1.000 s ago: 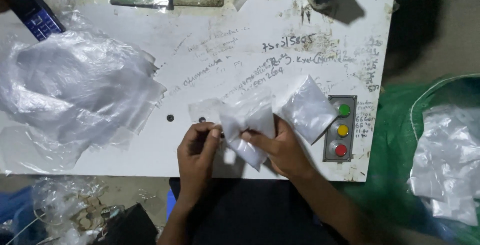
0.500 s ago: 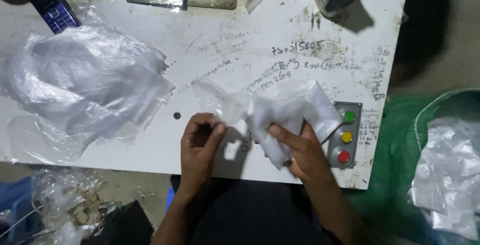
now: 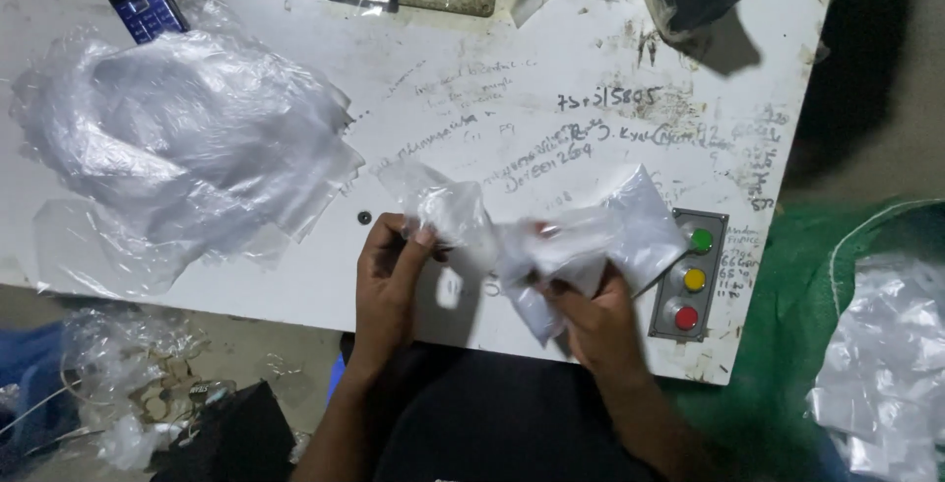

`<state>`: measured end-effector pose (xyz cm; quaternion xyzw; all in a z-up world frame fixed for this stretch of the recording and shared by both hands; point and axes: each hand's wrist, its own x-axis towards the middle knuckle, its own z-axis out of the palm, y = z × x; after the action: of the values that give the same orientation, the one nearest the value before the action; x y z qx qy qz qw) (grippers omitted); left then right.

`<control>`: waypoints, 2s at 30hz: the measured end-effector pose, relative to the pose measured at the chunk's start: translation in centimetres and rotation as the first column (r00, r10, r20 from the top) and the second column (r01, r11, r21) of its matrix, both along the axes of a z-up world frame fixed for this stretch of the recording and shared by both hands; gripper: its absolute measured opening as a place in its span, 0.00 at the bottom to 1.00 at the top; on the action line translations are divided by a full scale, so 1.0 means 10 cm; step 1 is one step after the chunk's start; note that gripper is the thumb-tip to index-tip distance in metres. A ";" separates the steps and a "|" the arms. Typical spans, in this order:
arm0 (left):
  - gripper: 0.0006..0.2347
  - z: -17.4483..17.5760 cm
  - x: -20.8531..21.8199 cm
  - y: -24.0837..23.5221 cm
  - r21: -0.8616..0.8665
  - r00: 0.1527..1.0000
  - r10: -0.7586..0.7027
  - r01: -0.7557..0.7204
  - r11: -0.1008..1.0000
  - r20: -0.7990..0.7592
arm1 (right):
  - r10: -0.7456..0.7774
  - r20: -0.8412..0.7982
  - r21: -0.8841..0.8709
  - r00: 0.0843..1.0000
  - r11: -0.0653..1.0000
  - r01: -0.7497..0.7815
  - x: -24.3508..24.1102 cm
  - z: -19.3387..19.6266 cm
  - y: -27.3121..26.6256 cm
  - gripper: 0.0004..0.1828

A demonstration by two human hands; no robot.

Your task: The person is manually folding plastic bags and placing them into a collection bin at a workstation.

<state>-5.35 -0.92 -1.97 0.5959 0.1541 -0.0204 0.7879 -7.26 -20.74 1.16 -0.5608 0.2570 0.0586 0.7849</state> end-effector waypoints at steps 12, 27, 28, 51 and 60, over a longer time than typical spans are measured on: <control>0.06 -0.42 -0.10 -0.03 -0.544 0.944 -0.101 -0.092 0.834 -0.315 | 0.201 -0.061 0.078 0.978 0.978 -0.196 0.06 -0.45 0.07 0.23; 0.05 -0.09 0.02 -0.18 -0.111 0.988 -0.048 0.065 0.992 0.150 | -0.092 0.005 0.180 0.996 0.979 0.090 0.13 -0.12 -0.24 0.17; 0.05 -0.09 0.01 -0.16 -0.107 0.988 -0.041 0.057 0.993 0.147 | -0.084 0.003 0.184 0.996 0.979 0.082 0.20 0.03 -0.20 0.17; 0.05 -0.12 -0.15 -0.54 0.712 0.850 -0.224 -0.225 0.665 0.478 | 0.665 -0.408 -0.905 0.626 -0.386 -0.180 -0.22 -0.52 0.30 0.18; 0.26 -0.53 -0.24 -0.36 0.599 0.901 -0.379 -0.426 -0.678 0.213 | 0.355 -0.005 -0.328 0.935 0.882 -0.337 0.17 -0.11 -0.02 0.24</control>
<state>-7.72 -4.48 -7.28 0.9202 -0.0817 0.2931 -0.2461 -5.57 -20.92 0.06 -0.7201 0.1370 0.1392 0.6658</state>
